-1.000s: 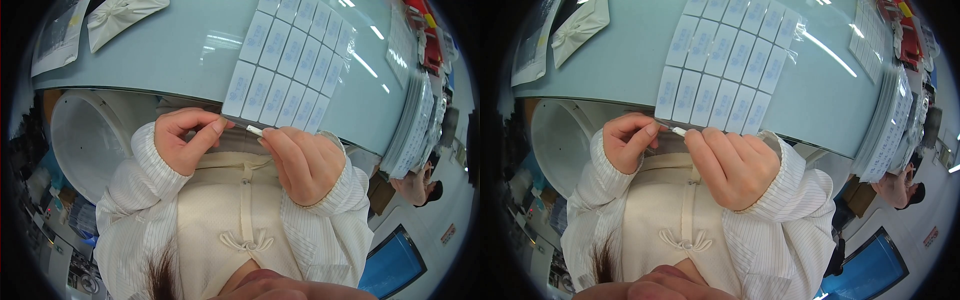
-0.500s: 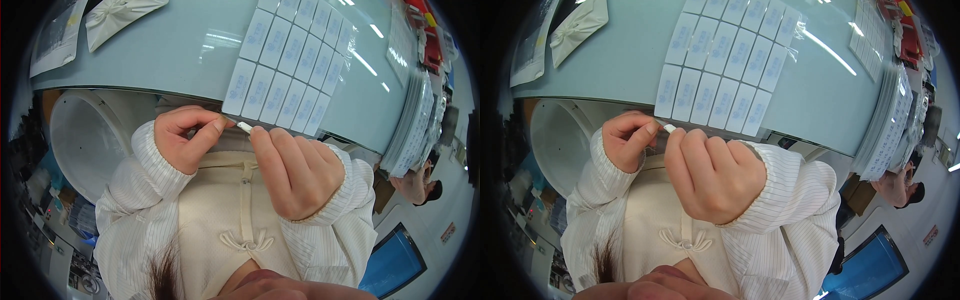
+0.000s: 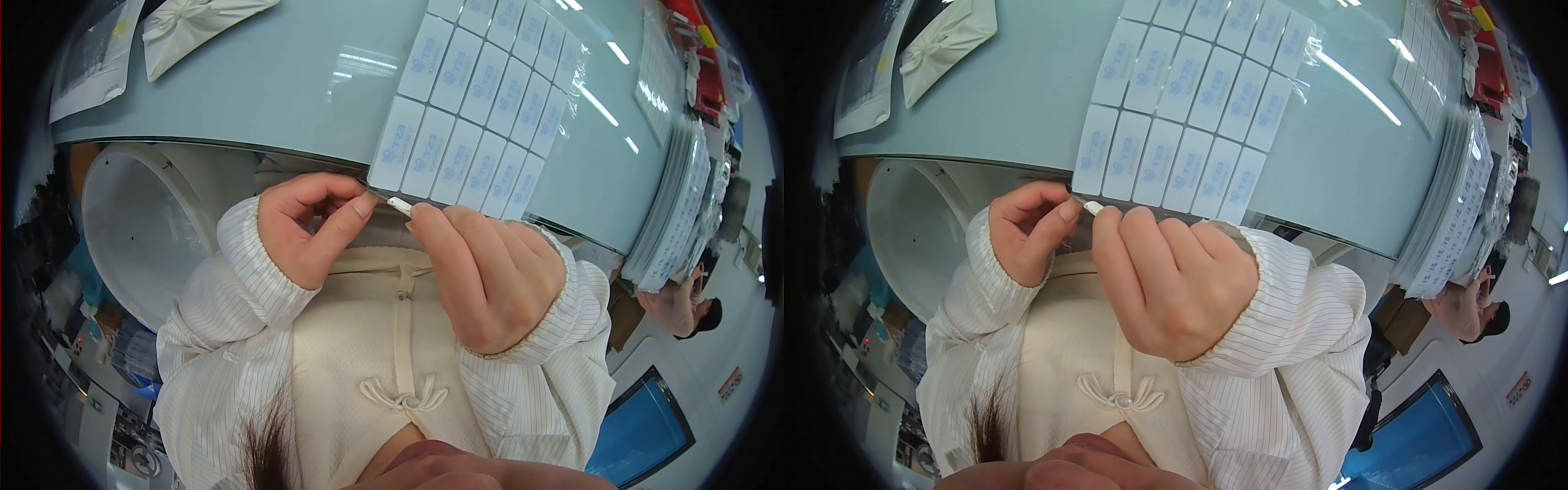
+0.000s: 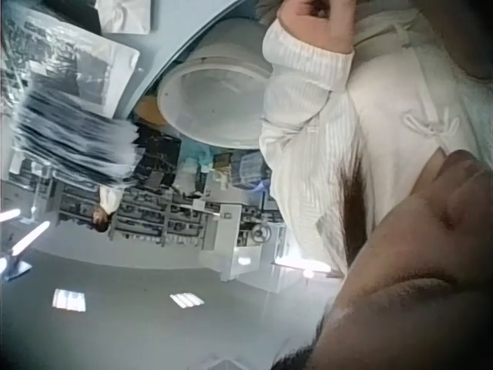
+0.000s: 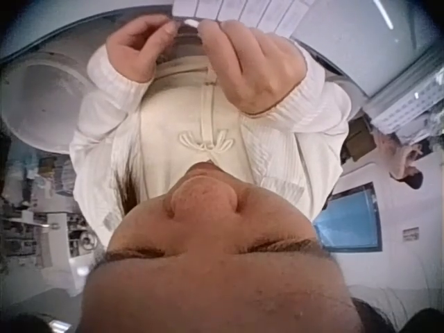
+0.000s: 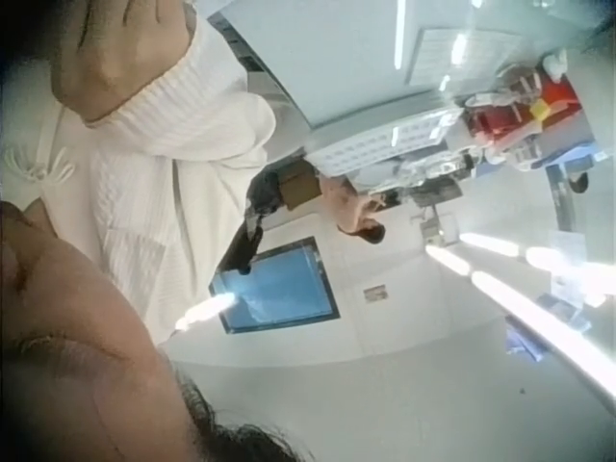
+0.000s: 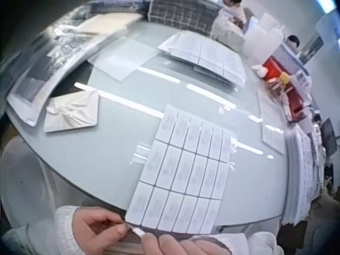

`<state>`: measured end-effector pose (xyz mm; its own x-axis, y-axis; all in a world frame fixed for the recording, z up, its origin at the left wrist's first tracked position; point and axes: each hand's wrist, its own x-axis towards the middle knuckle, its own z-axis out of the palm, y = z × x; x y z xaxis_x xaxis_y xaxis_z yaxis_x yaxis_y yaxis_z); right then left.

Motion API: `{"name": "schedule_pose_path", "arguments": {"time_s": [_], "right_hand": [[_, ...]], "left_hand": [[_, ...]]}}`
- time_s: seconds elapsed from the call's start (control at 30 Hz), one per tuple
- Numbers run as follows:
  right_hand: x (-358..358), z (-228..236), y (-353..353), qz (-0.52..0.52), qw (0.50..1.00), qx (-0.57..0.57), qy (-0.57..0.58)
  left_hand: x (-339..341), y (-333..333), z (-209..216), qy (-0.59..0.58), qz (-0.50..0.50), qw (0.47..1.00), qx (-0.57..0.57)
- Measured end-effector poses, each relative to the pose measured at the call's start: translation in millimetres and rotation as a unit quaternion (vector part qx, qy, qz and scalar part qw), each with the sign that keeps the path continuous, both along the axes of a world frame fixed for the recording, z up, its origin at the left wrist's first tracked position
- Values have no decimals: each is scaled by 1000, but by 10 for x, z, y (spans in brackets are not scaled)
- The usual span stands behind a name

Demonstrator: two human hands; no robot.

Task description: Organizing and labeling small packets at a workstation using a utility knife for precision.

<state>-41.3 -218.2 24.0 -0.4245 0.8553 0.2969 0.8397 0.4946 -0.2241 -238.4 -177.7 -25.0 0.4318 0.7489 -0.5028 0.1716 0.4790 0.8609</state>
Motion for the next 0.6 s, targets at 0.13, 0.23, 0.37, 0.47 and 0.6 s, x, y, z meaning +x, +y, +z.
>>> {"name": "schedule_pose_path", "arguments": {"time_s": [0.13,0.23,0.37,0.47,0.6], "right_hand": [[4,3,-27,-6,1000,-3,8],[17,-5,-30,-3,1000,16,17],[41,27,-23,-7,999,29,19],[55,102,-20,0,1000,6,0],[39,177,-51,-22,996,-84,-1]], "left_hand": [[5,-43,-80,-63,48,997,-18],[-4,-48,-101,-119,78,986,-85],[-9,-45,-79,-98,79,987,-95],[0,-43,-62,-92,78,989,-83],[2,-39,-43,-65,70,994,-48]]}}
